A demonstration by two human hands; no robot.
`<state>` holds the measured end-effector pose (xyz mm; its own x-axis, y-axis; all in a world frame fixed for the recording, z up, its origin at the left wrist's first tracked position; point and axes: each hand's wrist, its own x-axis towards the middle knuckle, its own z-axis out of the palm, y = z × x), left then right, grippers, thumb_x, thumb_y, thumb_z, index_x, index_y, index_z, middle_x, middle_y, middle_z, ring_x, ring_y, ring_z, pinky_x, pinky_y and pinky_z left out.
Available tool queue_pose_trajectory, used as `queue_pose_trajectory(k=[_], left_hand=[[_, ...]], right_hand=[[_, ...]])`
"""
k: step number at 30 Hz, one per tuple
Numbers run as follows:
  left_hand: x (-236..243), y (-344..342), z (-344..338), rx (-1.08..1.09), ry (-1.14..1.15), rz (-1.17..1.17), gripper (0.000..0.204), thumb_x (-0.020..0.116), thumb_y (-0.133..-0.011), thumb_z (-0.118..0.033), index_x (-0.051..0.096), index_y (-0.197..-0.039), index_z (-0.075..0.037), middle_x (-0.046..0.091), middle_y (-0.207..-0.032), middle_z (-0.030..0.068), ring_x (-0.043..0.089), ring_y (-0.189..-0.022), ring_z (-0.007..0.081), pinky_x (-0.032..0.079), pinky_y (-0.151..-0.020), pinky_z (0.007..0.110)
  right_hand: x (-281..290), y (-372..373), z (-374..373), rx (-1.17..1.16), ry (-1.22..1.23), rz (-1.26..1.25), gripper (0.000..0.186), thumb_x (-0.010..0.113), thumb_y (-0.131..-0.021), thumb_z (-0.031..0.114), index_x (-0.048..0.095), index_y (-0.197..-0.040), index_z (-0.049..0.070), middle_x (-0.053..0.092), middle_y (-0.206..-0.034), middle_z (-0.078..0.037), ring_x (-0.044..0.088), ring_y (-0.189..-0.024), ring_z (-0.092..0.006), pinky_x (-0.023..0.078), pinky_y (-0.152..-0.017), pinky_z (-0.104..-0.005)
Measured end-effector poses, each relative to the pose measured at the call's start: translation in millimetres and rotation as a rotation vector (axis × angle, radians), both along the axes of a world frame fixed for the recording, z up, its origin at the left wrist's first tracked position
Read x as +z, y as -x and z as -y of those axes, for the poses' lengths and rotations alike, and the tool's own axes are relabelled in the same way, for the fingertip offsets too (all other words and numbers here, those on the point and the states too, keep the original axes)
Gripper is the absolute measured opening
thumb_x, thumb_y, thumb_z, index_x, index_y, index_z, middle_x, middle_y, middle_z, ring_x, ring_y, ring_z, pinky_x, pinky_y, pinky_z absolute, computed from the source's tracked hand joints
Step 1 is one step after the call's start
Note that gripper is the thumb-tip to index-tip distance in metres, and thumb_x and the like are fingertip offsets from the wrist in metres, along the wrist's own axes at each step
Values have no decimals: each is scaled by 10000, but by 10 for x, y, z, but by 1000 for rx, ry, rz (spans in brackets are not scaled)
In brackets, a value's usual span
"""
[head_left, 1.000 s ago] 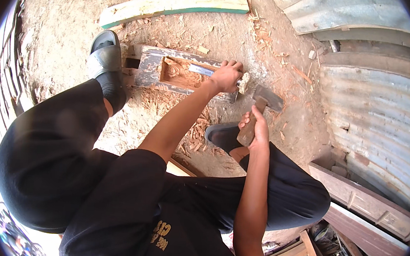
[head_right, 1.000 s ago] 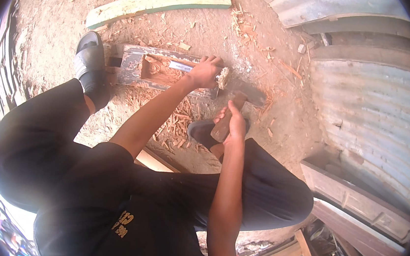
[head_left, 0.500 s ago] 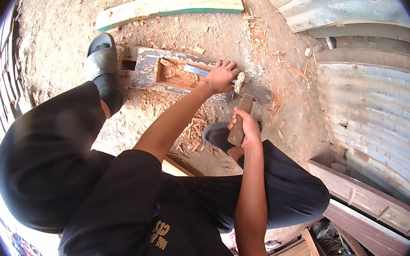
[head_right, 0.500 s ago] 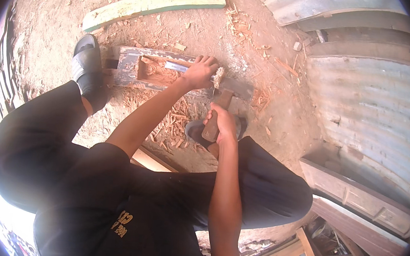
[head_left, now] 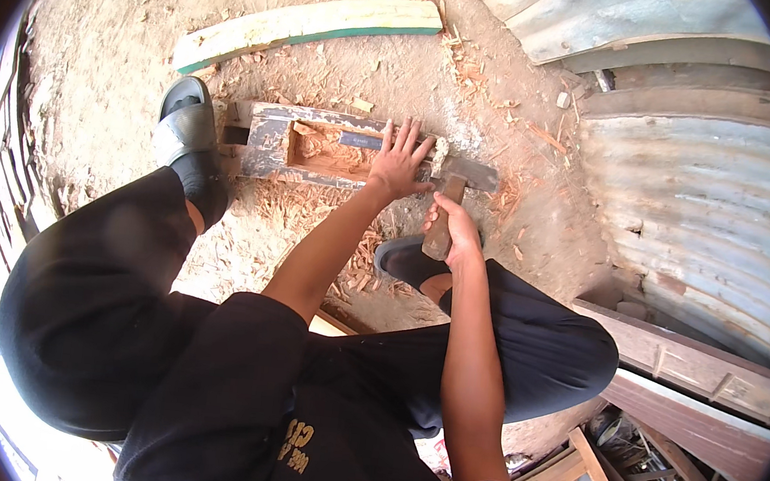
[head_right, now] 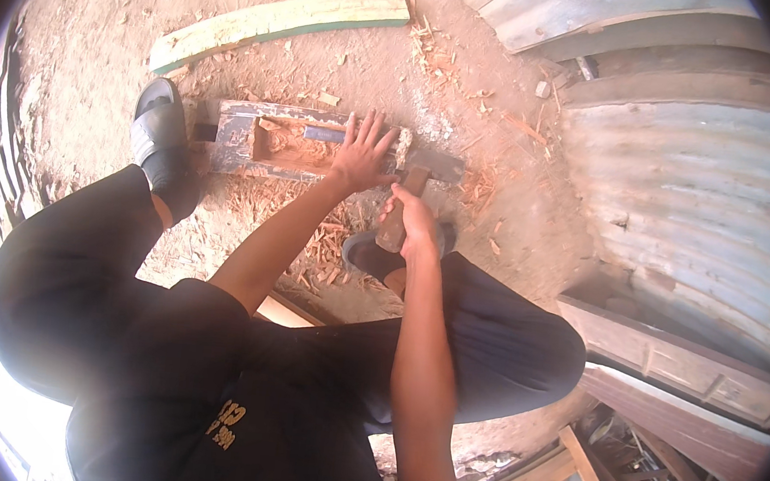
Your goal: The person sits on the ground and uses a small axe to repeatedly strike and chip away at a rectangular wooden block, removing wood chips and shaping the block.
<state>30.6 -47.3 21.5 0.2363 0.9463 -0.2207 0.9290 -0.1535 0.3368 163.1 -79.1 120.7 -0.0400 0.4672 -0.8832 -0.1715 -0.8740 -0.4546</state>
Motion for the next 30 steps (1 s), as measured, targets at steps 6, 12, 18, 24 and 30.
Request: queue_pose_trajectory(k=[6, 12, 18, 24, 30], left_hand=[[124, -34, -12, -1, 88, -69, 953, 449, -756, -711, 105, -1459, -167, 66, -1507, 160, -14, -1395, 315, -47, -1096, 533], [29, 35, 30, 84, 53, 70, 1037, 530, -716, -685, 142, -1433, -45, 91, -1493, 184, 8, -1394, 314, -18, -1107, 518], [49, 3, 8, 74, 56, 68, 1063, 580, -697, -664, 139, -1429, -33, 115, -1494, 157, 20, -1395, 300, -10, -1113, 503], [46, -32, -50, 75, 78, -10, 1083, 570, -687, -690, 133, -1433, -37, 124, -1490, 170, 16, -1393, 311, -9, -1111, 510], [-29, 28, -51, 95, 57, -21, 1111, 573, -662, -711, 150, -1428, -28, 127, -1488, 176, 23, -1392, 318, -16, -1110, 507]], right_hand=[[48, -20, 5, -134, -6, -49, 190, 563, -881, 213, 493, -777, 71, 486, -585, -36, 490, -500, -162, 435, -483, -297], [373, -241, -173, -364, -138, -93, 238, 546, -904, 270, 478, -770, 84, 476, -604, -14, 472, -507, -120, 431, -484, -252], [511, -647, -362, -738, -452, -38, 261, 510, -916, 306, 452, -752, 111, 477, -621, -7, 470, -516, -110, 431, -505, -237], [-21, -22, 16, -230, 20, -44, 160, 590, -847, 167, 459, -780, 105, 455, -609, 17, 439, -492, -95, 412, -482, -229], [36, -135, -55, -236, 29, -166, 150, 618, -833, 141, 484, -795, 86, 473, -638, 10, 450, -508, -79, 406, -479, -229]])
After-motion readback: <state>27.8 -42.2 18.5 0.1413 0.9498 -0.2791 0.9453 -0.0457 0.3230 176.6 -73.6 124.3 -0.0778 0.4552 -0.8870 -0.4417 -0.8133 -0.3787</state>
